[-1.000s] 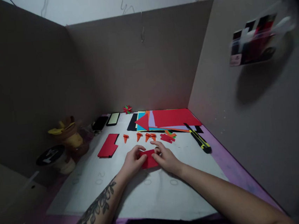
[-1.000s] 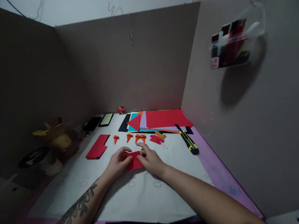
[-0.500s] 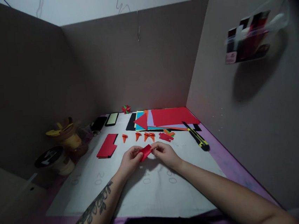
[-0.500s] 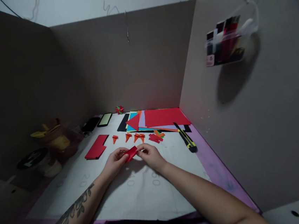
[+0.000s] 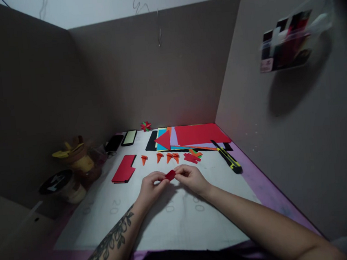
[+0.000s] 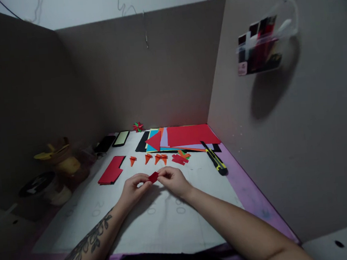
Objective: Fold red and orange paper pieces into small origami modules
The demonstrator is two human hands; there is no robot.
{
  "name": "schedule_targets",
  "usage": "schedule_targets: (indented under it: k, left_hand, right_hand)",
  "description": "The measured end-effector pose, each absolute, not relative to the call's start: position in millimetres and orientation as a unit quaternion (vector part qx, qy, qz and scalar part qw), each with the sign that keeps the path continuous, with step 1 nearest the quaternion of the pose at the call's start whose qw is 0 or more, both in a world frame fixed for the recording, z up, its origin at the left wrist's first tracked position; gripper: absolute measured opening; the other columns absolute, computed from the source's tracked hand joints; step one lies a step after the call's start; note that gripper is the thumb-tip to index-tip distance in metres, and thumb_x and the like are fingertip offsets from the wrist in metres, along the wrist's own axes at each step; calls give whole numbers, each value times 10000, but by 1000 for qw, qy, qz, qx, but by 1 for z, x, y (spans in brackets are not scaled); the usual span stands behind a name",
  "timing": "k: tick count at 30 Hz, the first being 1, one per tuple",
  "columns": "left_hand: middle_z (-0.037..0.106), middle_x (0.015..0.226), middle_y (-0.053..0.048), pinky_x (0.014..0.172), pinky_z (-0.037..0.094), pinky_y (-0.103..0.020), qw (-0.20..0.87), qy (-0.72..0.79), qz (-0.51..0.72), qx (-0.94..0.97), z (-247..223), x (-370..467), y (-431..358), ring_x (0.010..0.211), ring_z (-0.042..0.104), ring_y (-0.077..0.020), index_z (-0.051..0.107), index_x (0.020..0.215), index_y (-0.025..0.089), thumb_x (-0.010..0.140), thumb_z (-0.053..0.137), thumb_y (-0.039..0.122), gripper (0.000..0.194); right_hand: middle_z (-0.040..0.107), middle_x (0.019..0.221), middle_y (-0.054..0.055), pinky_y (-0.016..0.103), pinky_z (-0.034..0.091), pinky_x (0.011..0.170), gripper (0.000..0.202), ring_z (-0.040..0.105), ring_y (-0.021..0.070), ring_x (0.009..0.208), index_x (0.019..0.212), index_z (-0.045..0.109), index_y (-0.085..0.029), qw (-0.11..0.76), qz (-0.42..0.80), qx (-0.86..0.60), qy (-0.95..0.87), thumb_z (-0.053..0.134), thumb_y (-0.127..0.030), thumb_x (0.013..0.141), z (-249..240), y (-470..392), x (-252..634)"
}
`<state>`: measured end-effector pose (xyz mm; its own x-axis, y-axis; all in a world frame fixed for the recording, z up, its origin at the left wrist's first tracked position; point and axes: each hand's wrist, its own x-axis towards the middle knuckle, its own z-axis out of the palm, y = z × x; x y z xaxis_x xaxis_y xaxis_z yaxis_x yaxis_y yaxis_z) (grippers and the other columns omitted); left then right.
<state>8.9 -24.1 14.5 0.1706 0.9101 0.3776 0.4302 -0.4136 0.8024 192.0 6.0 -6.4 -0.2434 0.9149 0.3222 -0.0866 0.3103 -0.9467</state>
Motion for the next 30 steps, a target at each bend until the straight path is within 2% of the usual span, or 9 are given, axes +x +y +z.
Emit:
schedule_targets:
  k: [5, 9, 14, 22, 26, 30]
  left_hand:
    - [703, 799, -65, 737, 490, -284, 264, 476, 451, 707, 17, 11, -24, 769, 639, -175, 683, 690, 178, 769, 612, 272, 142]
    - [710, 785, -60, 735, 491, -282, 264, 489, 452, 698, 21, 13, -26, 752, 644, -173, 690, 657, 181, 779, 587, 257, 177]
    - [703, 768, -60, 681, 494, -261, 273, 494, 454, 690, 19, 15, -26, 717, 643, -165, 679, 618, 177, 739, 621, 240, 148]
    - [691, 764, -59, 639, 482, -244, 283, 484, 451, 695, 15, 16, -29, 710, 629, -158, 673, 645, 171, 733, 638, 286, 149]
    - [678, 692, -45, 611, 465, -239, 293, 505, 453, 674, 14, 17, -28, 646, 607, -146, 636, 595, 164, 718, 640, 280, 169]
    - [666, 649, -32, 583, 452, -233, 326, 522, 454, 644, 15, 18, -28, 605, 590, -139, 611, 572, 161, 693, 642, 285, 176]
  right_hand:
    - [654, 773, 38, 305, 481, 701, 169, 596, 163, 721, 669, 598, -171, 520, 490, -360, -600, 666, -324, 693, -5, 5, 190]
    - [645, 791, 44, 301, 477, 722, 179, 592, 167, 750, 614, 571, -175, 527, 478, -377, -593, 662, -314, 683, -2, 3, 188]
    - [629, 749, 33, 284, 467, 675, 173, 575, 156, 701, 593, 556, -179, 531, 473, -384, -589, 659, -293, 672, -1, 1, 186]
    - [620, 672, 18, 275, 452, 629, 163, 555, 151, 644, 619, 556, -182, 536, 440, -410, -593, 647, -300, 685, 0, -1, 186]
    - [599, 634, 10, 271, 448, 606, 145, 544, 147, 618, 635, 566, -182, 526, 436, -413, -603, 636, -296, 693, 1, -3, 185]
    - [659, 798, 50, 285, 473, 670, 127, 587, 158, 708, 636, 576, -179, 530, 447, -394, -603, 636, -278, 689, 2, -4, 185]
